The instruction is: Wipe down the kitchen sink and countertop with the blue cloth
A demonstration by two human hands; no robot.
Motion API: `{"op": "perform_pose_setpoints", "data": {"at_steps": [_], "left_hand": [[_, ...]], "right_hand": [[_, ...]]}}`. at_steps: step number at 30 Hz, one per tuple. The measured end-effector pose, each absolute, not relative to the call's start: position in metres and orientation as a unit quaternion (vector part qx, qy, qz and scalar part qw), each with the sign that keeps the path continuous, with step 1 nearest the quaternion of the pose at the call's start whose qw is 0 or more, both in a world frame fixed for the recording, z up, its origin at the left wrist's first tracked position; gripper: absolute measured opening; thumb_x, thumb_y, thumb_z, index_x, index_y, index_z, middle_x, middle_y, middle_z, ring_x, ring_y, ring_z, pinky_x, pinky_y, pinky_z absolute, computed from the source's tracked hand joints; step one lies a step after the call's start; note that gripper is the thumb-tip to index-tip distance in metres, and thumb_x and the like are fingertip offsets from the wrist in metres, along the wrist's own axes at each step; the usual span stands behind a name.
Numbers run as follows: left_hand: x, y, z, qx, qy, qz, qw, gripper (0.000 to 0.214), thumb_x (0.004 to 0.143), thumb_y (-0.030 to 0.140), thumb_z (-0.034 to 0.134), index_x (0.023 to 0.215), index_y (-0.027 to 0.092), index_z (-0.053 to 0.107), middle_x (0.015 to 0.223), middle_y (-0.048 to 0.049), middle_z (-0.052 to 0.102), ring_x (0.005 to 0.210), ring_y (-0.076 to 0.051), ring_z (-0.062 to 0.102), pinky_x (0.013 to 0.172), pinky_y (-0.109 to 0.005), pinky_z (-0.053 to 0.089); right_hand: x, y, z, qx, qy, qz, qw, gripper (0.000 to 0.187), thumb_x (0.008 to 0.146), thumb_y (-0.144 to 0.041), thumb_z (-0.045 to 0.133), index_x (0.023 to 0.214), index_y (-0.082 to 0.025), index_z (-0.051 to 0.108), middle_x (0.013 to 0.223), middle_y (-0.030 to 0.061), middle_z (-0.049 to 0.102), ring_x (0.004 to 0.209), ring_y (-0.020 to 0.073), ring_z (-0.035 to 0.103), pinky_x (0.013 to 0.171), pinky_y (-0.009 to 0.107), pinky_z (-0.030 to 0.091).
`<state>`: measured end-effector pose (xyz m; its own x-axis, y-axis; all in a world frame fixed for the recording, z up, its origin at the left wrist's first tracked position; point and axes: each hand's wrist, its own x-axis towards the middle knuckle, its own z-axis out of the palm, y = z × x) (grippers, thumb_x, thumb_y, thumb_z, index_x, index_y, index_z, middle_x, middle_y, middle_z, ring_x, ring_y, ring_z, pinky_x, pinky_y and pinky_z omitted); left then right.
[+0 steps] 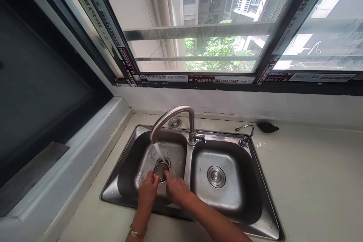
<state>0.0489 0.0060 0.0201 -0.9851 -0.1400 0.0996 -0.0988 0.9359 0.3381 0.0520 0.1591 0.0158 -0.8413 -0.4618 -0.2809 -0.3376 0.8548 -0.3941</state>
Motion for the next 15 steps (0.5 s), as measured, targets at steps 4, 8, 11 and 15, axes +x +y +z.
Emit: {"op": "perform_pose_setpoints", "data": {"at_steps": [4,8,11,15], "left_hand": [[0.046,0.004,0.024,0.055,-0.984,-0.162,0.050,0.021,0.093,0.017,0.046,0.087,0.020,0.066,0.068,-0.0015,0.061,0.059,-0.015,0.057,0.056,-0.028,0.033],[0.038,-0.002,0.027,0.059,-0.986,-0.156,0.024,0.022,0.093,0.018,0.045,0.092,0.020,0.067,0.076,-0.0047,0.067,0.067,-0.017,0.062,0.061,-0.028,0.036],[0.026,-0.005,0.023,0.086,-0.985,-0.151,-0.008,0.023,0.096,0.024,0.045,0.097,0.018,0.066,0.073,-0.0072,0.068,0.068,-0.021,0.064,0.060,-0.030,0.036],[0.003,-0.015,0.008,0.113,-0.979,-0.157,-0.061,0.023,0.095,0.024,0.044,0.094,0.017,0.066,0.072,-0.0090,0.069,0.071,-0.023,0.067,0.061,-0.030,0.039]], "right_hand": [[0.048,0.159,0.021,-0.220,0.935,-0.216,0.178,0.067,0.093,-0.020,0.040,0.155,-0.012,0.018,0.106,0.0145,0.075,0.091,0.0260,0.072,0.075,0.032,0.049],[0.046,0.168,0.033,-0.262,0.892,-0.316,0.189,0.068,0.091,-0.020,0.043,0.156,-0.025,0.025,0.101,0.0059,0.075,0.088,0.0217,0.071,0.078,0.030,0.049],[0.051,0.181,0.033,-0.218,0.850,-0.436,0.201,0.059,0.094,-0.020,0.040,0.152,-0.023,0.034,0.085,0.0005,0.074,0.073,0.0166,0.067,0.075,0.027,0.050],[0.072,0.214,0.015,-0.110,0.872,-0.461,0.124,0.045,0.097,-0.028,0.037,0.139,-0.019,0.052,0.079,0.0026,0.070,0.077,0.0193,0.065,0.080,0.031,0.052]]}}
